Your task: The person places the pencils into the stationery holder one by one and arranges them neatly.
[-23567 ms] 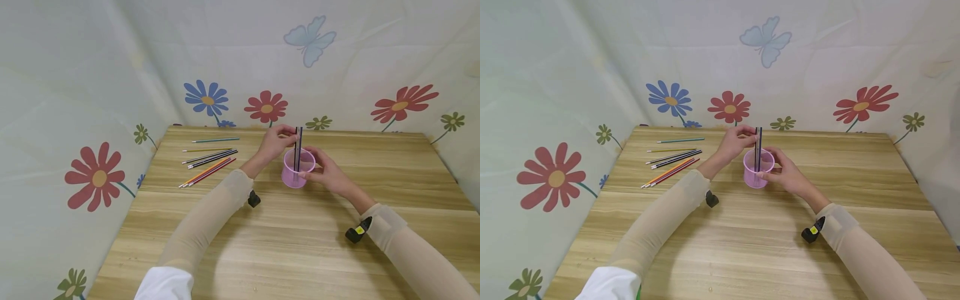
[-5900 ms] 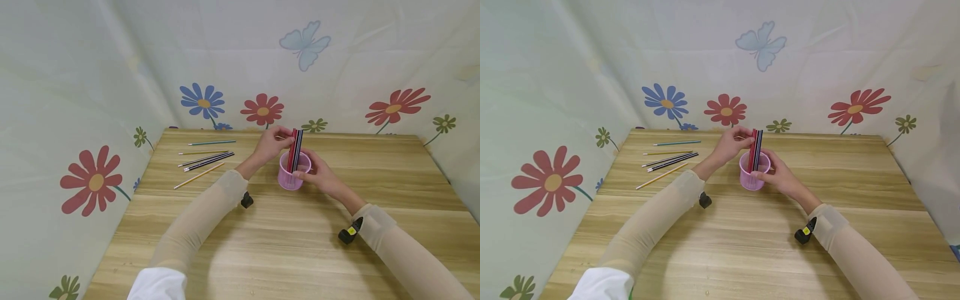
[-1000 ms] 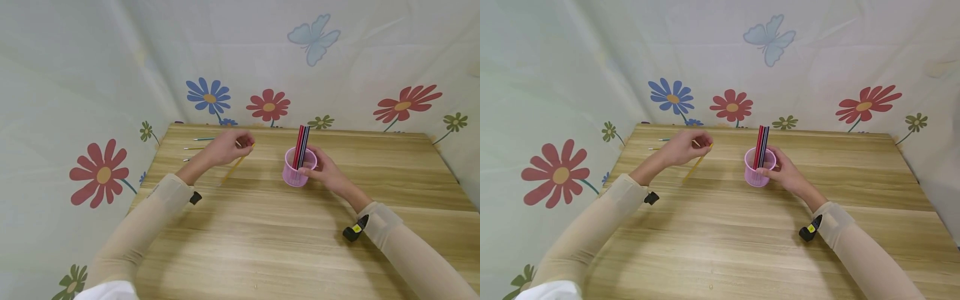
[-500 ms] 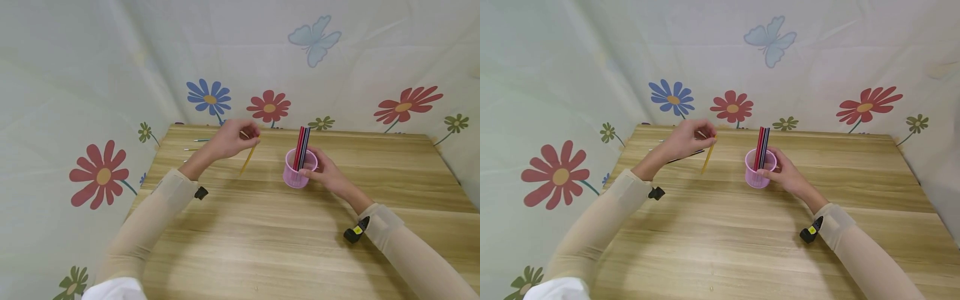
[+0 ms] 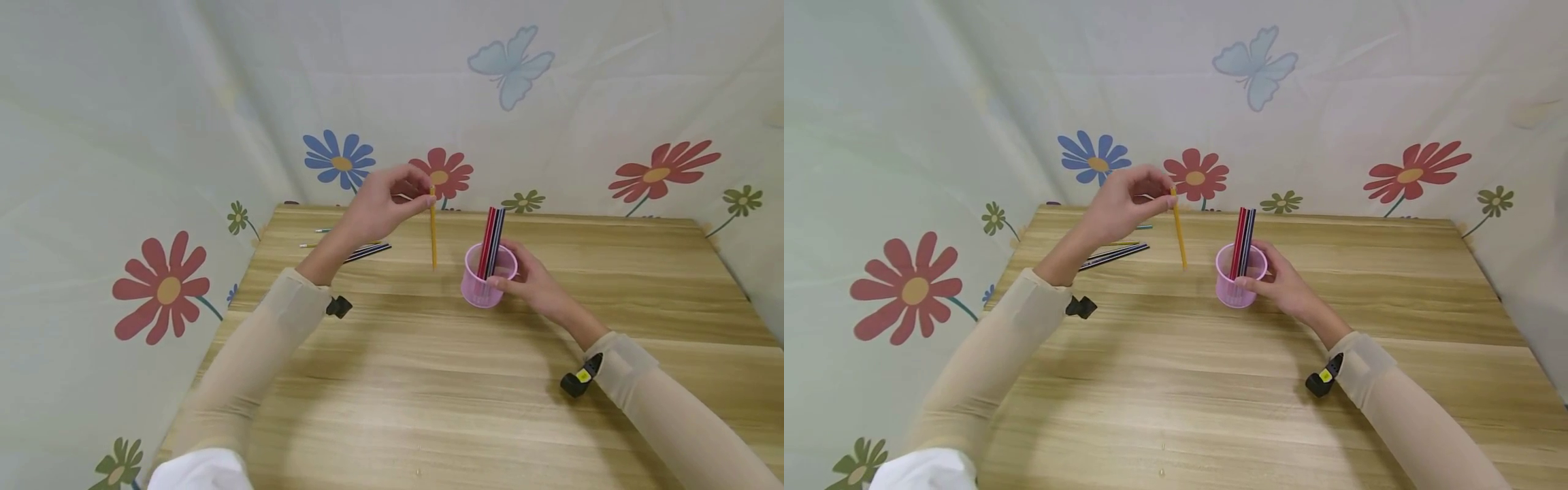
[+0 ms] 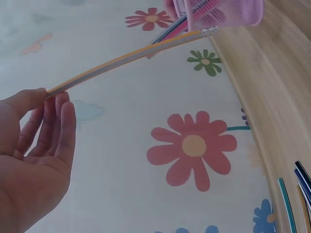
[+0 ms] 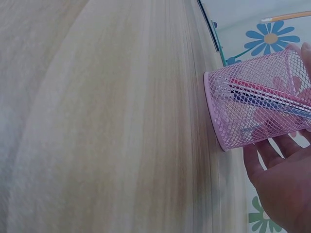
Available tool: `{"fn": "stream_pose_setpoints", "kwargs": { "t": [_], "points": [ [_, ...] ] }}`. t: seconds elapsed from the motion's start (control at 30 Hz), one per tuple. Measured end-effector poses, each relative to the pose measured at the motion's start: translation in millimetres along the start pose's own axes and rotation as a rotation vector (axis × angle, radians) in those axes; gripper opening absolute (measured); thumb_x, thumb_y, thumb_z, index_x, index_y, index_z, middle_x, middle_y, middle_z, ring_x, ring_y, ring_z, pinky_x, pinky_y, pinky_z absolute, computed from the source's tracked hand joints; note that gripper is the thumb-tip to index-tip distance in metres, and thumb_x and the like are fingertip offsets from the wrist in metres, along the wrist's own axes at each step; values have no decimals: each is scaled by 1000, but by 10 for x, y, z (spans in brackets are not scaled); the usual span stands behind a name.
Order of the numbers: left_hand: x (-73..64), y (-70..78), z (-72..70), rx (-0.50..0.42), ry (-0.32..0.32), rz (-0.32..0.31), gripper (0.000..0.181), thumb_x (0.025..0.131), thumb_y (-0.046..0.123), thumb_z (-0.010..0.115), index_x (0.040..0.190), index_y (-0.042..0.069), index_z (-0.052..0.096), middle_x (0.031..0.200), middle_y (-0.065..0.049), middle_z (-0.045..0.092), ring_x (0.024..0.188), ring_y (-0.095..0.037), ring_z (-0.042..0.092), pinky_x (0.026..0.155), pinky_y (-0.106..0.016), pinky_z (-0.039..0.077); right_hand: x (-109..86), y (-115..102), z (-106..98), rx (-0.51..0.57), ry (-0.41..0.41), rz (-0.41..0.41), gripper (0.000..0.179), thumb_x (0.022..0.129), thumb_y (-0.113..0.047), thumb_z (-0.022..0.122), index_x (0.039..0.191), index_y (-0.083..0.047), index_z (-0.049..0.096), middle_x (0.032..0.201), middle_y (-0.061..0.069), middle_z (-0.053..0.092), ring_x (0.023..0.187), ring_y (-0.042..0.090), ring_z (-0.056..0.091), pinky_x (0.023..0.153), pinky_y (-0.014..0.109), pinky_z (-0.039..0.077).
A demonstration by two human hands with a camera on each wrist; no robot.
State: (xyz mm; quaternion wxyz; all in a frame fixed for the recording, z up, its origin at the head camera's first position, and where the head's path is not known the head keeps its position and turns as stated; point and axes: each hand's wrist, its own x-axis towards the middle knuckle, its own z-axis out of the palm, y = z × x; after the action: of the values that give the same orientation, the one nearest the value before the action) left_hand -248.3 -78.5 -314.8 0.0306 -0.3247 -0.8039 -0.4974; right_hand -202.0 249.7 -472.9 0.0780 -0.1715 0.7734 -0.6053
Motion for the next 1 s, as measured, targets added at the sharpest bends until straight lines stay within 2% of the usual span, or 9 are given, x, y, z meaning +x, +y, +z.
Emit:
{"fn": "stream_pose_setpoints", "kwargs": {
  "t": [0.3,0.5,0.6,0.73,0.83,1.0],
  "points": [
    [98,166,80,-92,40,49,16,99,21,78,112,14,73,102,3,74,96,-13,72,88,-31,60,-2,6,11,-12,1,-3,76,100,-12,75,163,-12,33,154,17,49,142,37,49,106,25,49],
    [184,208,178,-167,78,73,18,99,19,78,113,8,74,104,0,76,96,-14,74,88,-32,60,-9,1,9,-23,4,-2,75,101,-11,74,163,-12,33,155,17,48,142,37,49,106,24,48],
    [245,190,232,-239,76,96,16,100,15,76,113,6,73,111,-2,78,100,-16,76,88,-35,61,-18,1,1,-24,8,4,75,101,-12,75,163,-13,33,155,15,48,142,36,49,105,23,48],
    [312,142,283,-311,79,104,17,101,12,74,116,5,72,114,-4,79,93,-22,76,84,-40,62,-17,-5,1,-6,1,-4,75,101,-11,74,163,-12,33,155,17,49,142,37,49,105,23,48],
    [357,95,323,-342,91,86,19,101,13,75,118,5,72,112,-4,79,88,-26,73,81,-39,62,-16,-11,7,3,-3,-17,75,101,-9,74,163,-11,33,155,18,49,141,36,50,105,23,48],
    [425,-21,425,-358,140,51,21,100,14,76,118,4,72,111,-8,78,93,-30,73,81,-42,63,-16,-27,18,16,-13,-21,74,101,-8,73,163,-11,33,155,19,48,141,36,50,105,24,49]
  ]
}}
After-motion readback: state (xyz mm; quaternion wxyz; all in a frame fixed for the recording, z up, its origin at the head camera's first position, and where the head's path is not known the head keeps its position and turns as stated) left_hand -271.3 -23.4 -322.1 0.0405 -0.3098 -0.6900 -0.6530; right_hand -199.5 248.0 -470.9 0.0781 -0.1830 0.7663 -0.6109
